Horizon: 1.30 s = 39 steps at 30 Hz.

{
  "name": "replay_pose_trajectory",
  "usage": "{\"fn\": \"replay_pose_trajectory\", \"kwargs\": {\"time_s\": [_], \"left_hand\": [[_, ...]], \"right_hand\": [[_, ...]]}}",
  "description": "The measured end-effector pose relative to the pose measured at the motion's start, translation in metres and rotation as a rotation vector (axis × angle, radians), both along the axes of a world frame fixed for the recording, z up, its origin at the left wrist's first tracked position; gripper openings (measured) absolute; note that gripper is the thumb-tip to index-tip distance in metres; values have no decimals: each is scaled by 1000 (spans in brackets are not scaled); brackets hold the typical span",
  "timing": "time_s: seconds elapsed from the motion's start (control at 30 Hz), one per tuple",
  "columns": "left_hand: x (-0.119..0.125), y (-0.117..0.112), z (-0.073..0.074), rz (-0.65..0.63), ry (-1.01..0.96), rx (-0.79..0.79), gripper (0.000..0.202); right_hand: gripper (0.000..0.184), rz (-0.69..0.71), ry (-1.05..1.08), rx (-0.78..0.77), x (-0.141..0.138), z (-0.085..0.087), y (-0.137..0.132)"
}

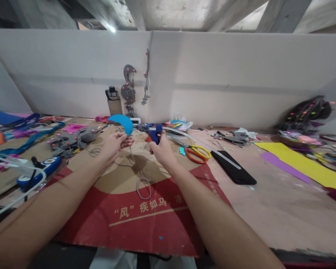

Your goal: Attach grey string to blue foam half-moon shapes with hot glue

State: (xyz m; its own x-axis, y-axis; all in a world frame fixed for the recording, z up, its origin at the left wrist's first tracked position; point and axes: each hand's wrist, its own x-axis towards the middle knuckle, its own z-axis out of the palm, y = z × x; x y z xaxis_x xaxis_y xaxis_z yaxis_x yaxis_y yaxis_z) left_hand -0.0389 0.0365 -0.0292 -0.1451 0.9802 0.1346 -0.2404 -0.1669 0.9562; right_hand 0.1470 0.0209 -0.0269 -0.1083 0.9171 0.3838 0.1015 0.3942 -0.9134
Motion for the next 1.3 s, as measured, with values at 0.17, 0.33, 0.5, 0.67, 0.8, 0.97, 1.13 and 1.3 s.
{"fn": "replay_pose_trajectory", "kwargs": {"time_s": [0.17, 0.33, 0.5, 0.67, 0.8, 0.97, 1.13, 1.3], "left_hand": [[1, -1, 1, -11, 22, 19, 8], [4, -3, 3, -26, 17, 37, 10], [6, -4, 5, -5, 14, 31, 11], [7, -6, 7, 4, 23, 18, 12], [8, -7, 8, 2, 14, 20, 13], [7, -7, 7, -1, 17, 29, 12], [7, -6, 6, -1, 28, 42, 11], [6, -6, 6, -4, 34, 47, 11]], "right_hand": [[24, 15, -155, 99, -2, 3, -10], [31, -13, -259, 156, -4, 2, -13], [33, -21, -273, 190, -5, -1, -9], [31, -18, -278, 189, -4, -2, -9], [33, -6, -280, 188, -5, -3, -9], [39, -3, -257, 195, -5, -4, -8], [39, -5, -266, 175, -5, -2, -11], [38, -18, -274, 175, -6, -2, -11]]}}
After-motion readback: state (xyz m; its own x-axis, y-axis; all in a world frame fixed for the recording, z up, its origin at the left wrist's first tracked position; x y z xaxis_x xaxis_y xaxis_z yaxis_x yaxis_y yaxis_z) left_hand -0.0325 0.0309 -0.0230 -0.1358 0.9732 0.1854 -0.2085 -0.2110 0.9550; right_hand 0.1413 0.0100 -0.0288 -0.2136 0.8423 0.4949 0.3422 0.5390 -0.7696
